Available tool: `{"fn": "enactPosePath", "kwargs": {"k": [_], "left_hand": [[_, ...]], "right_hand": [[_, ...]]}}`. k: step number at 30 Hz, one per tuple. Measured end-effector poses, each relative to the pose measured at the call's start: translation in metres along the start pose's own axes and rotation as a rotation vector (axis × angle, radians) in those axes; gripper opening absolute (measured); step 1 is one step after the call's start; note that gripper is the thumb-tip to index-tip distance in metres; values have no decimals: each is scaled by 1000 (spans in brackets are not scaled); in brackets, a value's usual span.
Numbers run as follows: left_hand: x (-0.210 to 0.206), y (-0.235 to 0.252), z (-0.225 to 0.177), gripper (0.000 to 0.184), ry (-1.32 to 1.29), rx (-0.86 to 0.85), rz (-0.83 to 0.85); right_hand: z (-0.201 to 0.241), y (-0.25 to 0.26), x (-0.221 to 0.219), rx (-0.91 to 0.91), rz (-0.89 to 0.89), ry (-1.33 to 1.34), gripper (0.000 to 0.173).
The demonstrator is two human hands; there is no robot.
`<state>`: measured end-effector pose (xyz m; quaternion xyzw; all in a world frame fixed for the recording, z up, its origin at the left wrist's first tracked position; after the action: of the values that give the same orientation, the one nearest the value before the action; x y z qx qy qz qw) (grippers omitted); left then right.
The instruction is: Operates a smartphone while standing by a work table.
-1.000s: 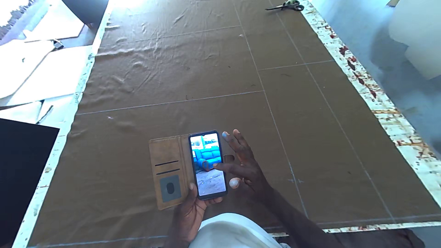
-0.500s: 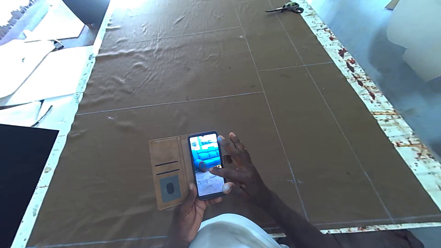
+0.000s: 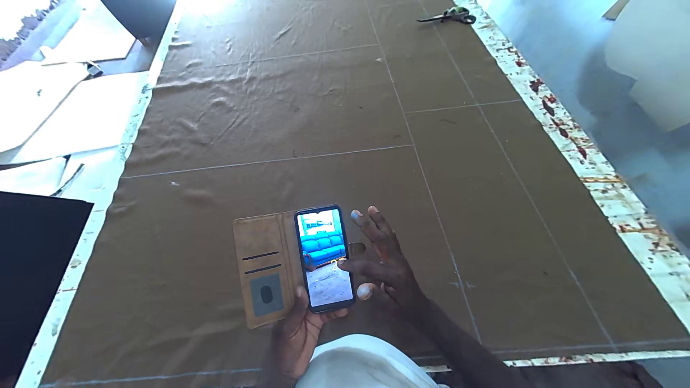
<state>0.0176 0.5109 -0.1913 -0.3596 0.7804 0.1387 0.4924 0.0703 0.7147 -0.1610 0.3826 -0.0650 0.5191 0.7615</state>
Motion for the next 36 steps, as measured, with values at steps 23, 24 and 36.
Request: {"fn": "enactPosePath", "kwargs": {"k": [23, 24, 36], "left_hand": [[-4, 2, -3, 47, 57, -13, -10], [-5, 2, -3, 47, 55, -12, -19], [0, 1, -3, 52, 29, -11, 14]], "right_hand": [[12, -5, -16, 15, 50, -17, 54], [12, -5, -18, 16, 50, -6, 55], [3, -3, 0, 2, -38, 55, 46]]}}
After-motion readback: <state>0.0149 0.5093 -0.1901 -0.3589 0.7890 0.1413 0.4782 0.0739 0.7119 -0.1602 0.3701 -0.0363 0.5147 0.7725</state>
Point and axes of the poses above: each hand's wrist, its own y-axis towards the middle knuckle, its own x-axis out of the back of the hand, z = x × y, the point moved 3 cm from there along y, towards the middle knuckle, and after that the axes turned 5 degrees about -x, right-handed, at the moved point
